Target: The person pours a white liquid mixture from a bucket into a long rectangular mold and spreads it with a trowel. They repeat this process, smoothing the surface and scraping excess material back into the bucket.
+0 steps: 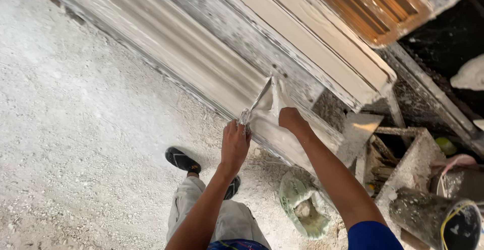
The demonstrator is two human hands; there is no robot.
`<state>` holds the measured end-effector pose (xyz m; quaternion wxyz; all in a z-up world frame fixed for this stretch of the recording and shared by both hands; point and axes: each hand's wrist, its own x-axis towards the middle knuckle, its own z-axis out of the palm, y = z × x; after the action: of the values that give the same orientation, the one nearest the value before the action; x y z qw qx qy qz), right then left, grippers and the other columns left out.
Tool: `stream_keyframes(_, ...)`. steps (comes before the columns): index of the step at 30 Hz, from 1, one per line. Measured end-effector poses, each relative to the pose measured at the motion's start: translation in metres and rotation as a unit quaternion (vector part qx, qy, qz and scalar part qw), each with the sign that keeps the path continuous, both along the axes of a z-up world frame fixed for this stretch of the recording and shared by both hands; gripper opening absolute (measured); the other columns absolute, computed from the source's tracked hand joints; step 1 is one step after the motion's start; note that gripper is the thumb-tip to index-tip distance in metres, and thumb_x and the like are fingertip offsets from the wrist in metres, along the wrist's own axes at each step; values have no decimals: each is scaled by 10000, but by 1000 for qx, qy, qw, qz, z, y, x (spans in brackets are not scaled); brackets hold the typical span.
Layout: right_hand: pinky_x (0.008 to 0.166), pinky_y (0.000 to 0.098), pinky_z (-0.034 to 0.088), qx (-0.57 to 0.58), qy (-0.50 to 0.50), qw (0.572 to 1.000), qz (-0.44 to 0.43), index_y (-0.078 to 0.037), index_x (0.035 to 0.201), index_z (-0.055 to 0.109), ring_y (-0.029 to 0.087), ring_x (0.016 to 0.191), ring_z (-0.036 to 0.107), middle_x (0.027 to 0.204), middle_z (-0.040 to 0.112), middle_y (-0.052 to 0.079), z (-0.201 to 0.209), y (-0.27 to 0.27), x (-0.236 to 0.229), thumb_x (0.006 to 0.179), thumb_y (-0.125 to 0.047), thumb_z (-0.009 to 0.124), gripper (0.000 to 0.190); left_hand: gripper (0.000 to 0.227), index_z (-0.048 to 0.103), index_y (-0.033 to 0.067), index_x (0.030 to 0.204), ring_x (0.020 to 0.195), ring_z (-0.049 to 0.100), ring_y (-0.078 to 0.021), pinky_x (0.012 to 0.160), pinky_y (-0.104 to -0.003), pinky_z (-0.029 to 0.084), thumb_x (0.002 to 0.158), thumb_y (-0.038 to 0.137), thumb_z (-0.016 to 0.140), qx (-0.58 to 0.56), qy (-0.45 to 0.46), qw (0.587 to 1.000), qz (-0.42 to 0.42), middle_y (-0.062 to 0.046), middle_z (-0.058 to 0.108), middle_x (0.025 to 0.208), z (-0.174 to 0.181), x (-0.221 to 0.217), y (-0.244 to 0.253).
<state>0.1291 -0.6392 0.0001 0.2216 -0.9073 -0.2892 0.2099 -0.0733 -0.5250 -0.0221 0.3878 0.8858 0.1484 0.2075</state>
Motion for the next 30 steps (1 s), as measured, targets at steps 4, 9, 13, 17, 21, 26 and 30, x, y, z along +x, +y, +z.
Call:
stream_keyframes(4,1147,543,379,27,-71,996,46,-104,1632,-16,510,1459,286,1604,185,326,16,-57,-17,717,-478,920,1361,382,606,-72,1137,1031,592,-399,906,-490,504,828,78,773,-3,10,1000,-11,-268,597,1155,-4,-7,-54)
stream_keyframes(9,1175,527,400,23,-73,997,24,-98,1639,24,502,1466,336,1618,229,290,20,-112,-28,710,-555,860,1331,352,622,-69,1092,1036,603,-402,912,-496,497,836,101,794,20,26,999,-31,-270,613,1123,-7,-13,-105)
stream_keyframes(13,1157,557,336,-17,-67,997,18,-66,1636,1,521,1461,260,1614,164,313,33,-152,-40,772,-561,862,1317,342,634,-68,1120,1010,634,-358,899,-474,512,878,118,788,-8,53,997,-57,-240,650,1074,-9,-17,-140)
stream_keyframes(17,1135,544,357,-54,-41,997,-21,-62,1597,9,465,1436,305,1588,212,282,35,-181,-44,689,-549,847,1328,334,655,-49,1069,1033,652,-348,909,-476,518,838,133,810,19,43,996,-77,-242,668,1094,-12,-20,-167)
stream_keyframes(21,1157,566,387,17,-108,994,-7,-17,1591,66,477,1412,349,1540,297,315,12,-223,-58,760,-552,806,1235,296,679,-19,1054,993,675,-335,878,-469,530,835,131,810,27,42,993,-104,-225,690,1069,-22,-26,-188)
stream_keyframes(26,1150,483,508,248,-323,913,3,-45,1644,141,371,1435,425,1567,337,270,-53,-251,-67,1037,-506,550,864,271,704,2,1072,925,705,-314,848,-452,551,862,140,804,28,17,992,-123,-213,713,1019,-37,-29,-217)
stream_keyframes(30,1129,467,539,453,-389,794,-115,-103,1609,221,327,1419,497,1541,412,216,-130,-251,-73,1091,-462,479,681,295,704,-3,1104,946,710,-318,859,-439,566,866,140,804,31,-12,990,-138,-225,710,1036,-44,-32,-237)
